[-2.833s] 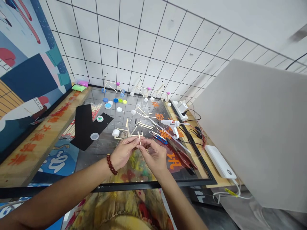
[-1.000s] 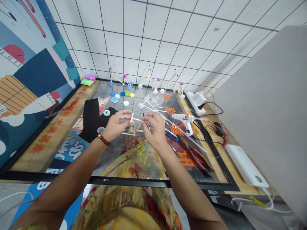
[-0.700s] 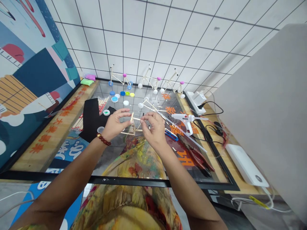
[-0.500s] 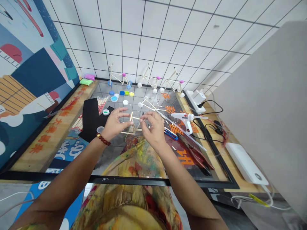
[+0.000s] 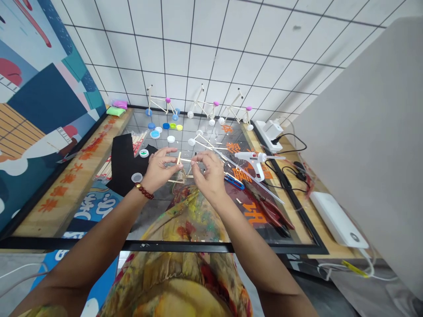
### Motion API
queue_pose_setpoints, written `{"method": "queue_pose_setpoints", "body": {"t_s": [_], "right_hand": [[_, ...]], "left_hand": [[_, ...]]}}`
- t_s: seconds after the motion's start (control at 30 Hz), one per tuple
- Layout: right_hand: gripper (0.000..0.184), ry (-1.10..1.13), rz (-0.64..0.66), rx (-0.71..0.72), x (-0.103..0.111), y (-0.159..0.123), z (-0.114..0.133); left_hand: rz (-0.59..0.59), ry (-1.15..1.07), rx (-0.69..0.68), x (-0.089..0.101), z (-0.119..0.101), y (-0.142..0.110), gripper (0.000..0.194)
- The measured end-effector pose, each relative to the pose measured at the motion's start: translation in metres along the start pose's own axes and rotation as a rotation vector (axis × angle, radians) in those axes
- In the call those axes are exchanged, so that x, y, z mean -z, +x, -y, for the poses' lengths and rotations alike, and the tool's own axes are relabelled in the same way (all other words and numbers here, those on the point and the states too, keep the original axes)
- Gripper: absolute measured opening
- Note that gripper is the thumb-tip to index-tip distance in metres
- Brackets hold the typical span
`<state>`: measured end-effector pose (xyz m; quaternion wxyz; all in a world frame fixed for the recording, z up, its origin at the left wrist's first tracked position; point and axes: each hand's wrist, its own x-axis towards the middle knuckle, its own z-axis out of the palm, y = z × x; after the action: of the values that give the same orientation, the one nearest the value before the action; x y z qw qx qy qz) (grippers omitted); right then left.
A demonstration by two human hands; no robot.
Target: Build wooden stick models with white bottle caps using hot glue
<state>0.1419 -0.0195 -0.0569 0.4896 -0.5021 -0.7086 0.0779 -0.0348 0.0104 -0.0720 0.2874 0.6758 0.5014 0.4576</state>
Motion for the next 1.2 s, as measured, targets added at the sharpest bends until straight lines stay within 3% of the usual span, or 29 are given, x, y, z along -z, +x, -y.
{"method": "queue_pose_setpoints", "body": {"t_s": [1.2], "right_hand": [[0.016, 0.164, 0.084, -0.09, -0.005, 0.004, -0.012]], "left_hand": [[0.021, 0.032, -0.009, 0.0, -0.002, -0.001, 0.009]]}}
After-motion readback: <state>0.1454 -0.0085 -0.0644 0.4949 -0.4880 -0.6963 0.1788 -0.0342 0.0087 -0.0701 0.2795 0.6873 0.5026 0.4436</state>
